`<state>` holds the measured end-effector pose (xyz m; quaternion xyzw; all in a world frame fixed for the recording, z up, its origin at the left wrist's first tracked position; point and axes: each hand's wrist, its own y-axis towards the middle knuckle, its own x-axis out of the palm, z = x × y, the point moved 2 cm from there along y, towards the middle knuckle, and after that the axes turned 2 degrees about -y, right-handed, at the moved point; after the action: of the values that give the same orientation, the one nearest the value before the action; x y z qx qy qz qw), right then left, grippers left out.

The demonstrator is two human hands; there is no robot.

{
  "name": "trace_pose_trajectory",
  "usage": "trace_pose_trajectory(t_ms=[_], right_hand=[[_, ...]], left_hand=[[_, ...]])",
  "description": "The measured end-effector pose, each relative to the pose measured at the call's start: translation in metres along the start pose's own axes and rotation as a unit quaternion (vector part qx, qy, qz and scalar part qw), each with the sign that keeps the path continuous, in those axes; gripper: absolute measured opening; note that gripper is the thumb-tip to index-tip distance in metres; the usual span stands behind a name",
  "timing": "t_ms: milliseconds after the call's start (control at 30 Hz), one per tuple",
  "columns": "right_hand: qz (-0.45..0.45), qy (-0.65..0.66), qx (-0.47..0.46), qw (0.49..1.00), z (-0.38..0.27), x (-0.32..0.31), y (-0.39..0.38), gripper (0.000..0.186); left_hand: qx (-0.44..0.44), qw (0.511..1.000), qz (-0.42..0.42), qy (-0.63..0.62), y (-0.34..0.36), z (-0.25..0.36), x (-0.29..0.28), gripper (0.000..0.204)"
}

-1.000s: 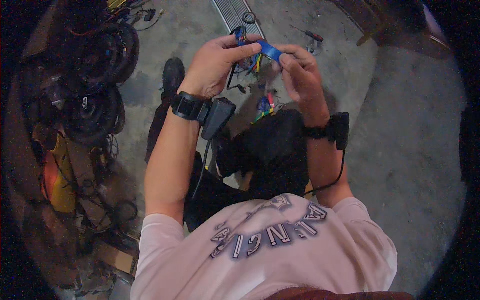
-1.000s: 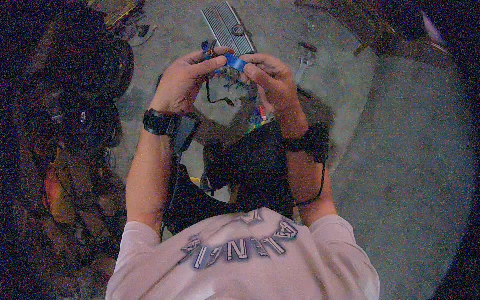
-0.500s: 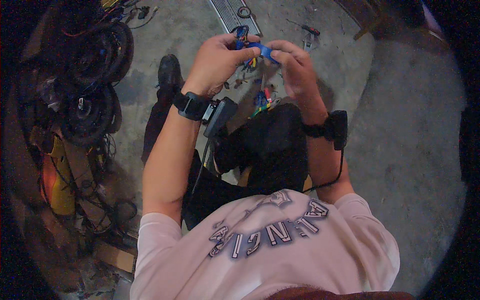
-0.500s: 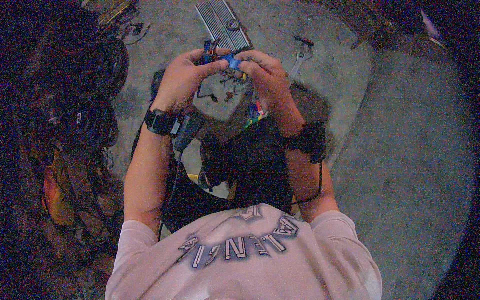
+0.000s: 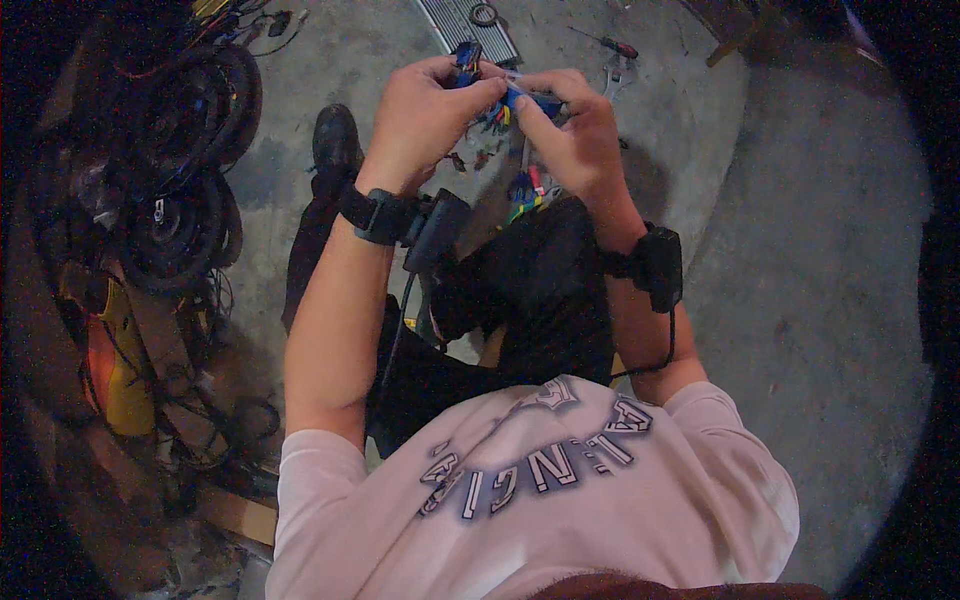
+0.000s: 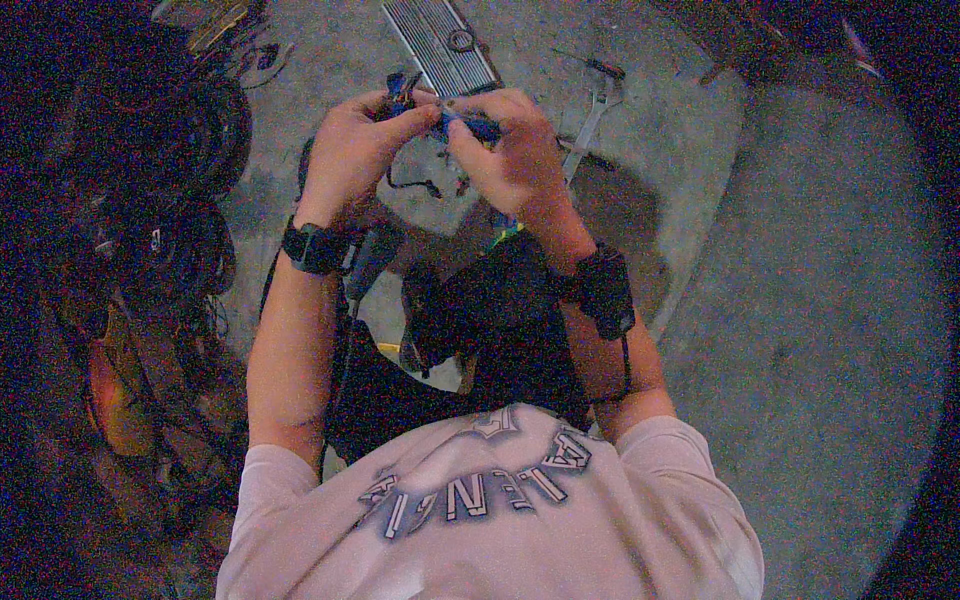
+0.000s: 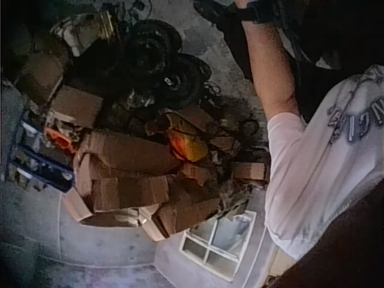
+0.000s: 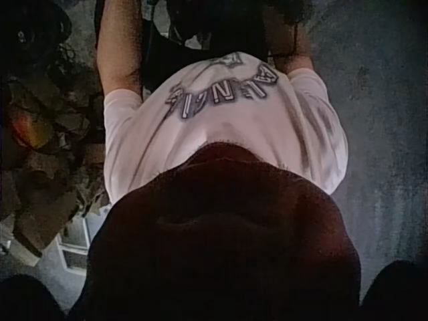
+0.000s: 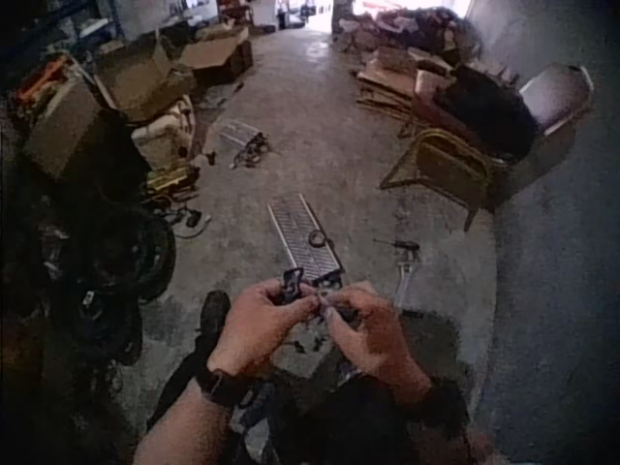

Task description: Repairing or splicing electrical wiring for a vehicle component using pliers, scissors, and electrical tape.

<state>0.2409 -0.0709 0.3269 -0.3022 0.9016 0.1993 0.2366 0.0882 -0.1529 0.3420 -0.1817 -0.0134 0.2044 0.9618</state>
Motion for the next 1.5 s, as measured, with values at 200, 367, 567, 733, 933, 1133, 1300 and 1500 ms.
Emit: trace_pose_trajectory(t_ms=[200,367,567,733,933,1133,1300,1500], right_hand=[[0.009,0.012,-0.047,0.999,0.000,-0.003,0.004,0.019],[-0.015,-0.054,-0.072,0.996,-0.001,-0.008,0.009,0.023],[-0.022,-0.070,-0.099,0.992,0.000,-0.011,0.006,0.024],[-0.016,-0.075,-0.119,0.990,0.001,-0.012,0.000,0.025],[-0.033,-0.095,-0.105,0.989,-0.008,-0.014,-0.001,0.024],[-0.012,-0.095,-0.102,0.990,-0.009,-0.013,-0.002,0.020],[-0.008,-0.068,-0.063,0.996,-0.005,-0.013,0.000,0.022],[0.000,-0.127,-0.093,0.988,-0.012,-0.013,0.003,0.023]], left_hand=[[-0.031,0.996,0.001,0.080,0.000,0.011,-0.004,0.025],[0.026,0.999,0.001,0.026,0.003,0.008,-0.003,0.021],[0.028,0.999,-0.003,0.039,0.005,0.003,0.002,0.022],[0.044,0.996,0.005,0.076,0.002,-0.001,0.005,0.024],[0.054,0.993,-0.006,0.109,0.001,-0.003,0.006,0.027],[0.029,0.992,-0.006,0.127,0.000,0.000,0.006,0.028],[0.038,0.999,-0.010,0.034,0.004,-0.006,0.004,0.027],[0.011,0.996,-0.001,0.091,-0.002,0.003,0.005,0.024]])
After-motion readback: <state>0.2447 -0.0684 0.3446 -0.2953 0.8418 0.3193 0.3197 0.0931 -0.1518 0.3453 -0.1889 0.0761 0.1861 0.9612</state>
